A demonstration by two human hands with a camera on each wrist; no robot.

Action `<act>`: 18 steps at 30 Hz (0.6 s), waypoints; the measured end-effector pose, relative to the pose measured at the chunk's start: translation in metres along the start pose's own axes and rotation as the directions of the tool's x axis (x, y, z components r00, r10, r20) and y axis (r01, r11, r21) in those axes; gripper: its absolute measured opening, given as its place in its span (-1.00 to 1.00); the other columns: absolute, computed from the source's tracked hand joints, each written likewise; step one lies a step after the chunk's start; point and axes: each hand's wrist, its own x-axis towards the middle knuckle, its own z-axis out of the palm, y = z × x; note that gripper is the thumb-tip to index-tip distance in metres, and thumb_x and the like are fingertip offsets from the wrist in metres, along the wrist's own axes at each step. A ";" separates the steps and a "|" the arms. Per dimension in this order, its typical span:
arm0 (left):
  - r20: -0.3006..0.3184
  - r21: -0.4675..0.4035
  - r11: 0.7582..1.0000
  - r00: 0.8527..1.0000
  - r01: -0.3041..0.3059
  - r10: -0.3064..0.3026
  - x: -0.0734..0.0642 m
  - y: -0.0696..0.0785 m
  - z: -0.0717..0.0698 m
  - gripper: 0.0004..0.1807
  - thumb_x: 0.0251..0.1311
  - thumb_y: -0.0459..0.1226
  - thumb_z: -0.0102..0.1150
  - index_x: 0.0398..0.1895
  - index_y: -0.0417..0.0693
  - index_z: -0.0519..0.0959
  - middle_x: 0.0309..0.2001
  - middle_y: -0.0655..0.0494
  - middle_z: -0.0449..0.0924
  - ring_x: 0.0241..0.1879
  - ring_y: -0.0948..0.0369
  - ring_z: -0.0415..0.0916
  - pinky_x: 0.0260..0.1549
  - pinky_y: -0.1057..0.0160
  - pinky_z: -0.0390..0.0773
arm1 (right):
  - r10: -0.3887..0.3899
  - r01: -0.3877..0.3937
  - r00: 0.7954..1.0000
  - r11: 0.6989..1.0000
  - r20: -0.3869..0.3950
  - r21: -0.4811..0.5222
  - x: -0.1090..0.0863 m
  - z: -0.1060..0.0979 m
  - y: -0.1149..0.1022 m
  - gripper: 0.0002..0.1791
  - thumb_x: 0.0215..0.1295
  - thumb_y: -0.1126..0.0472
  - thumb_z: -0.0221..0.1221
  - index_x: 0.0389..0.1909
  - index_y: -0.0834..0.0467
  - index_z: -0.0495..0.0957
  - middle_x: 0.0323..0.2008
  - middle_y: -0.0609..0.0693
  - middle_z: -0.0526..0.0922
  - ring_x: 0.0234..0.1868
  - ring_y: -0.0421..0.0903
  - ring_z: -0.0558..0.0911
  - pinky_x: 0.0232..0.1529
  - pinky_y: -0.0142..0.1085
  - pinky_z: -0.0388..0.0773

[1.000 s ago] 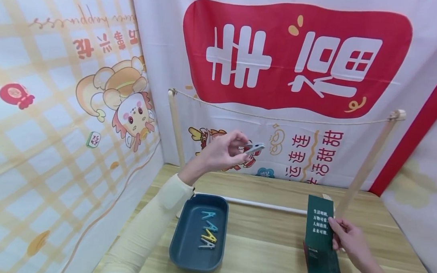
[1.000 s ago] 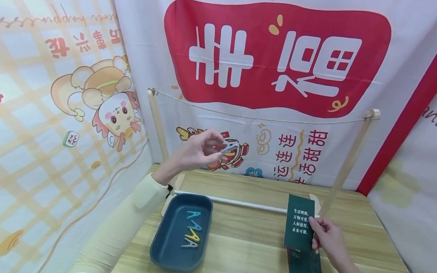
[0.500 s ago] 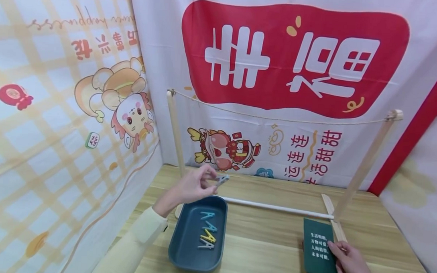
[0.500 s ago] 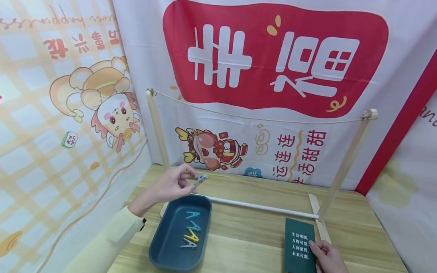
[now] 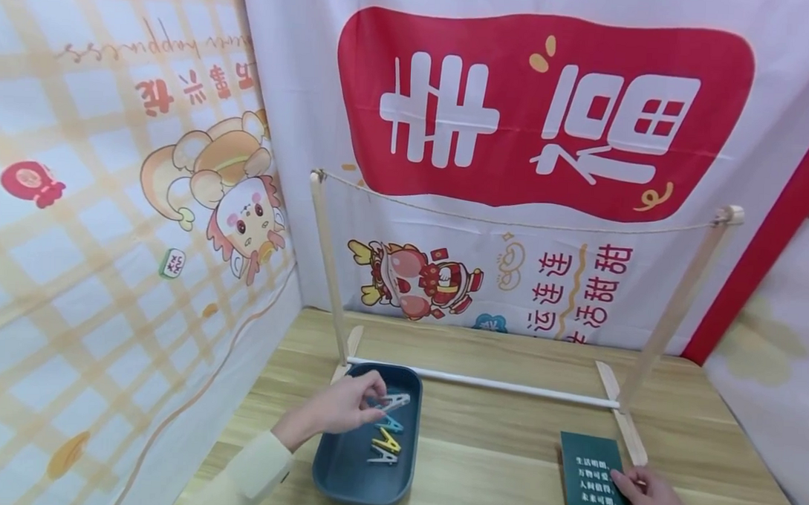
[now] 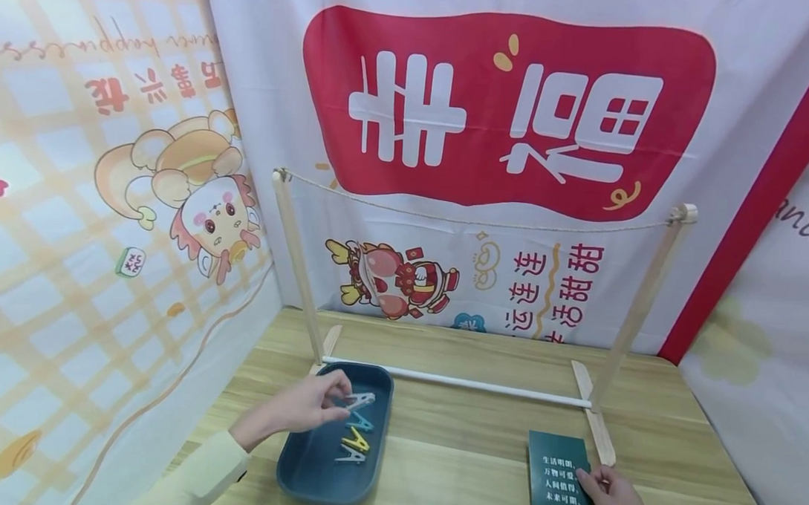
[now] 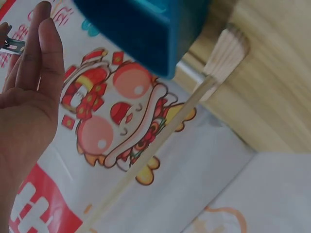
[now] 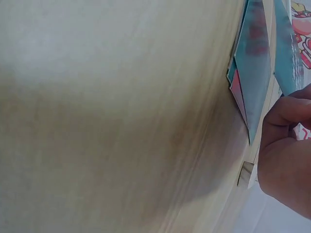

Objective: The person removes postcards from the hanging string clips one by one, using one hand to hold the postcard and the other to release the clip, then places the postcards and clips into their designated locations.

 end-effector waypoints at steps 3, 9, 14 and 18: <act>0.041 0.042 0.999 0.999 0.010 -0.012 -0.005 -0.006 0.012 -0.75 0.25 -0.13 0.27 -0.09 0.17 0.44 0.01 0.06 0.70 -0.24 0.36 0.65 -0.36 0.38 0.59 | 0.005 -0.005 1.000 1.000 0.002 -0.015 0.002 0.000 0.006 -0.57 0.36 -0.13 0.13 -0.38 0.19 0.42 -0.75 -0.07 0.40 -0.69 -0.13 0.46 -0.66 -0.36 0.35; 0.088 0.184 0.982 0.995 0.036 -0.053 -0.011 -0.017 0.036 -0.75 0.19 -0.06 0.30 -0.14 0.25 0.46 -0.10 0.27 0.68 -0.08 0.29 0.61 -0.16 0.24 0.62 | -0.014 0.016 1.000 0.994 0.025 -0.110 0.002 -0.003 0.013 -0.57 0.35 -0.13 0.13 -0.38 0.19 0.42 -0.57 -0.08 0.45 -0.51 -0.15 0.46 -0.50 -0.36 0.32; 0.148 0.252 0.965 0.983 0.068 -0.108 -0.013 -0.021 0.050 -0.76 0.13 -0.10 0.34 -0.21 0.23 0.48 -0.30 0.35 0.59 -0.37 0.42 0.47 -0.39 0.36 0.50 | -0.142 0.143 0.990 0.968 0.021 -0.204 0.000 -0.006 0.013 -0.79 0.29 0.14 0.13 -0.44 0.16 0.38 -0.64 -0.09 0.38 -0.62 -0.21 0.40 -0.54 -0.38 0.28; 0.196 0.299 0.951 0.970 0.080 -0.144 -0.015 -0.025 0.060 -0.76 0.09 -0.12 0.38 -0.25 0.22 0.50 -0.39 0.37 0.52 -0.42 0.44 0.42 -0.39 0.38 0.48 | -0.134 0.137 0.991 0.944 0.030 -0.300 0.003 -0.002 0.008 -0.79 0.24 0.13 0.17 -0.48 0.13 0.39 -0.62 -0.09 0.40 -0.57 -0.16 0.39 -0.51 -0.35 0.25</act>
